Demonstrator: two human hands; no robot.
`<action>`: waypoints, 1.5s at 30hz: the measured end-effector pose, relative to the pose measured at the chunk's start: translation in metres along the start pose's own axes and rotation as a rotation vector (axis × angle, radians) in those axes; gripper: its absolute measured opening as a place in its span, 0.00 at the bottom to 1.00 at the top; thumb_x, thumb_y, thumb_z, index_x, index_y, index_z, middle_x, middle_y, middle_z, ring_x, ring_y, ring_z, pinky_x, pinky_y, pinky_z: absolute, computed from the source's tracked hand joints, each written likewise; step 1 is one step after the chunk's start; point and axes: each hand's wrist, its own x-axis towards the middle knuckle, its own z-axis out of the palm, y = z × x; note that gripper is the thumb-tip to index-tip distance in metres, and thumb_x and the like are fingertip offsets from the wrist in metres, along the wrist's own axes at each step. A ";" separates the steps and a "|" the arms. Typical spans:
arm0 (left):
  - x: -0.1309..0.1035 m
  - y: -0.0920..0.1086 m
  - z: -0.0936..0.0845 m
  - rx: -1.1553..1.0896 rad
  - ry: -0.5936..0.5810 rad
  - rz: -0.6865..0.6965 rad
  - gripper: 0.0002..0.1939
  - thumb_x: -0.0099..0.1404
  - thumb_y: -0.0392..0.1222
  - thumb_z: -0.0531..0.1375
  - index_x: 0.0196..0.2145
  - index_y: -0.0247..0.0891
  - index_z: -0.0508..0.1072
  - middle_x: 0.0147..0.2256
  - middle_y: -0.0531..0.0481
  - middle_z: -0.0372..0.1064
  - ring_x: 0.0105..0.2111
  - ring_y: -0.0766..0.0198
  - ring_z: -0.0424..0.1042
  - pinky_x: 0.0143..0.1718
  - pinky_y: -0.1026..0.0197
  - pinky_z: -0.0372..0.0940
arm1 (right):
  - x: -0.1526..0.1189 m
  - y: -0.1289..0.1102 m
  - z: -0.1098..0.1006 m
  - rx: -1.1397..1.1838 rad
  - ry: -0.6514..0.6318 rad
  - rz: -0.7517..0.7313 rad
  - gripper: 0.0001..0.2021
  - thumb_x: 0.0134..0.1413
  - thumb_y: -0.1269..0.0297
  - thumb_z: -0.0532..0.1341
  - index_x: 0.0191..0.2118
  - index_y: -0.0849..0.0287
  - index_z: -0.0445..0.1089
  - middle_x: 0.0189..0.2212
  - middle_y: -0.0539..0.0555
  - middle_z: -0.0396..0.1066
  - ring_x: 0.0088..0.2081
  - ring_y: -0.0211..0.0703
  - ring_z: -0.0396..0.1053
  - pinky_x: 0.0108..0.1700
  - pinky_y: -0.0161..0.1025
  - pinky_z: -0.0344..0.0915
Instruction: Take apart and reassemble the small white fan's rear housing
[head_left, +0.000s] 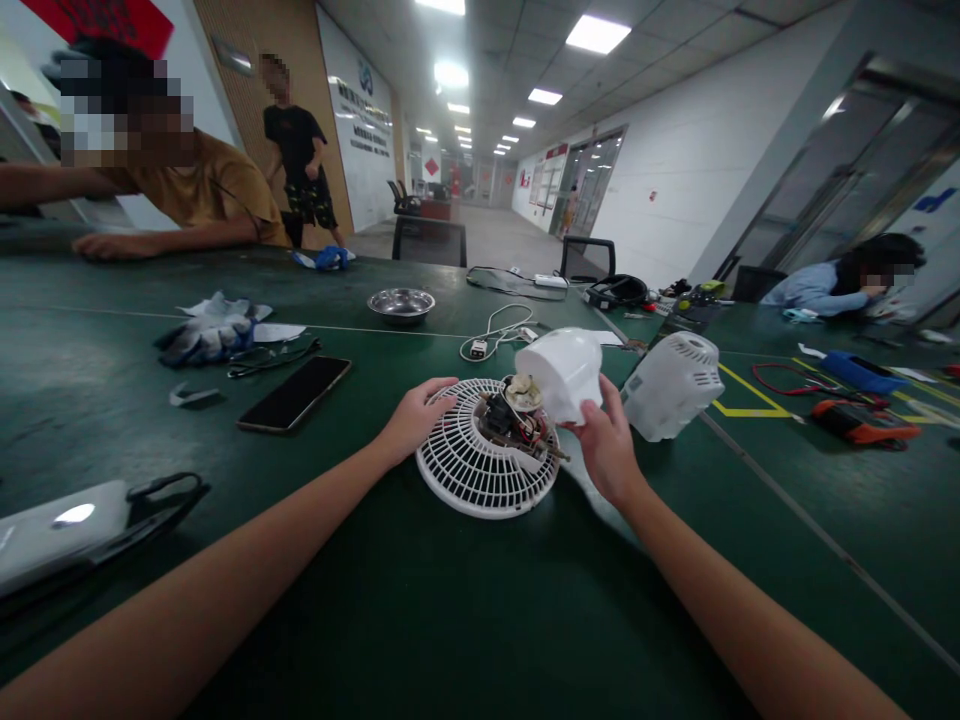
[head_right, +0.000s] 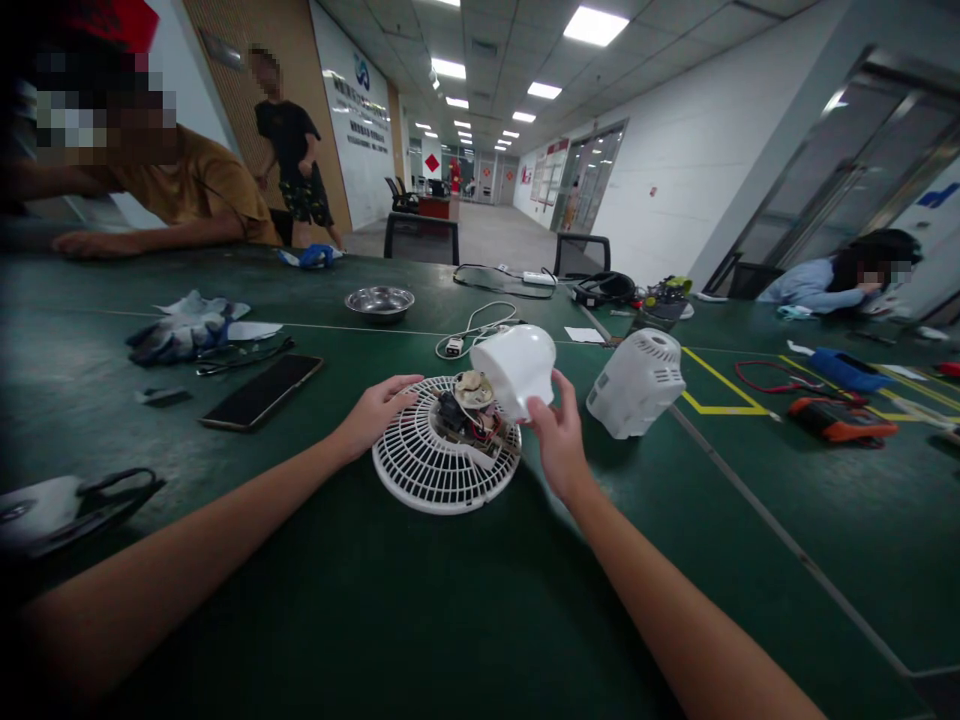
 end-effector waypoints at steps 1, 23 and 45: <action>0.000 0.001 -0.001 0.124 0.011 0.067 0.22 0.70 0.44 0.60 0.59 0.39 0.75 0.62 0.39 0.70 0.60 0.46 0.71 0.62 0.42 0.66 | -0.004 0.000 0.003 -0.082 -0.052 -0.040 0.36 0.53 0.50 0.71 0.66 0.45 0.59 0.44 0.51 0.78 0.43 0.50 0.77 0.50 0.52 0.77; -0.023 0.049 0.010 0.454 -0.336 0.482 0.31 0.55 0.56 0.74 0.52 0.39 0.78 0.49 0.38 0.74 0.46 0.46 0.73 0.50 0.47 0.66 | -0.008 -0.014 -0.010 -0.868 -0.518 -0.438 0.40 0.58 0.49 0.67 0.72 0.54 0.55 0.66 0.64 0.67 0.63 0.64 0.69 0.63 0.65 0.67; -0.023 0.043 0.008 0.310 -0.323 0.408 0.42 0.49 0.51 0.78 0.60 0.41 0.75 0.57 0.37 0.74 0.57 0.35 0.68 0.65 0.35 0.55 | -0.011 -0.014 -0.002 -0.992 -0.481 -0.516 0.50 0.53 0.47 0.71 0.75 0.51 0.47 0.69 0.64 0.62 0.66 0.66 0.65 0.65 0.69 0.65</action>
